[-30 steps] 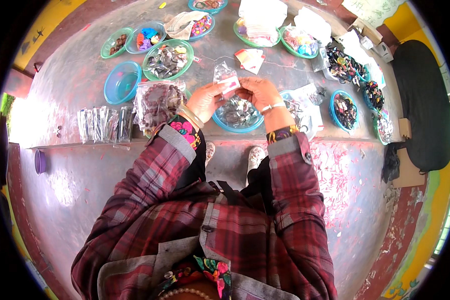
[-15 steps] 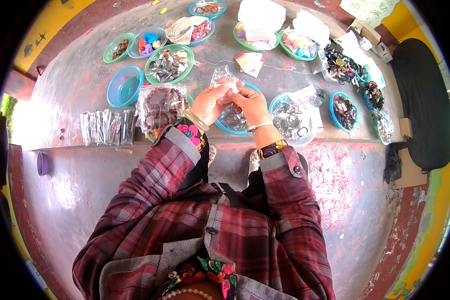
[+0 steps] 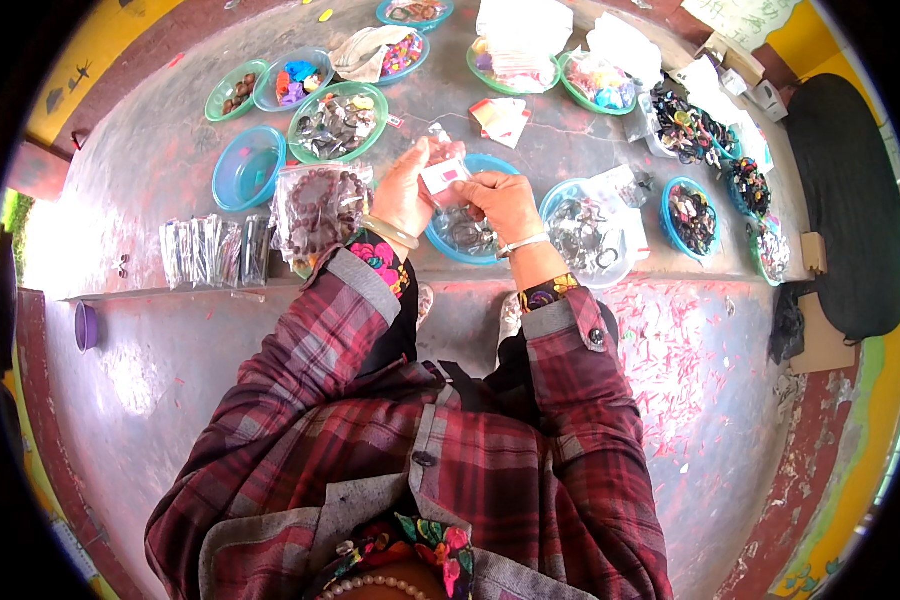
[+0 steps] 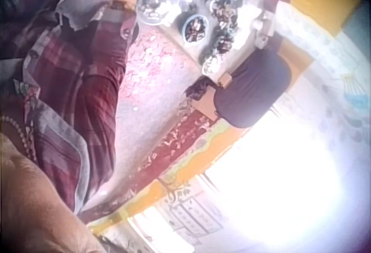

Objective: The person sits on the floor and sorts small hair accessories from a blue bowl into clear plastic bags. They pick up individual items, inspect them, and place them into the bags, occasionally adjusting the bags or the pile of items.

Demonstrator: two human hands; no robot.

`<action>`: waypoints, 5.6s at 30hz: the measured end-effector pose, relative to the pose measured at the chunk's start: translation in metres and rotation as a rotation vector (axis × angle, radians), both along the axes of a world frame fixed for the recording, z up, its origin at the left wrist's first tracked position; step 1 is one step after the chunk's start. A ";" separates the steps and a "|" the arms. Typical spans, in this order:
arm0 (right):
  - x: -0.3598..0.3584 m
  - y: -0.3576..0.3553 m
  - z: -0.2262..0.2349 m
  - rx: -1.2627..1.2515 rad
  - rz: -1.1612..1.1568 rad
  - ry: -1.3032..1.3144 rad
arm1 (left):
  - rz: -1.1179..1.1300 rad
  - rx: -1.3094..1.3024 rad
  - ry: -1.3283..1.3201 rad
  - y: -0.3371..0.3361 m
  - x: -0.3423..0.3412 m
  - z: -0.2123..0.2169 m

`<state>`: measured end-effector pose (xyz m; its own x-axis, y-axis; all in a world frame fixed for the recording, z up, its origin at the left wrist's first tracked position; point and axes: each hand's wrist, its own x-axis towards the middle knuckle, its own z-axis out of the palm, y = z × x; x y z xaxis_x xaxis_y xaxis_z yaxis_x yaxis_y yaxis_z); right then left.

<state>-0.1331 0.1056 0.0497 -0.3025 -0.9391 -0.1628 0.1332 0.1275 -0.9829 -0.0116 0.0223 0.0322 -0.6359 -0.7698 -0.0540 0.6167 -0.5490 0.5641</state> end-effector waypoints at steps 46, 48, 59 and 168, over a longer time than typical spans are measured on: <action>-0.005 0.003 -0.006 -0.095 -0.214 -0.281 | -0.108 -0.024 -0.027 -0.001 -0.003 -0.008; -0.006 0.004 -0.006 -0.102 -0.217 -0.282 | -0.167 0.023 0.071 -0.003 -0.004 -0.008; -0.052 0.030 0.024 -0.063 -0.269 0.063 | 0.131 0.188 -0.133 -0.015 0.009 -0.005; -0.012 -0.017 -0.011 0.062 -0.250 -0.334 | -0.112 0.016 -0.243 -0.001 -0.002 -0.002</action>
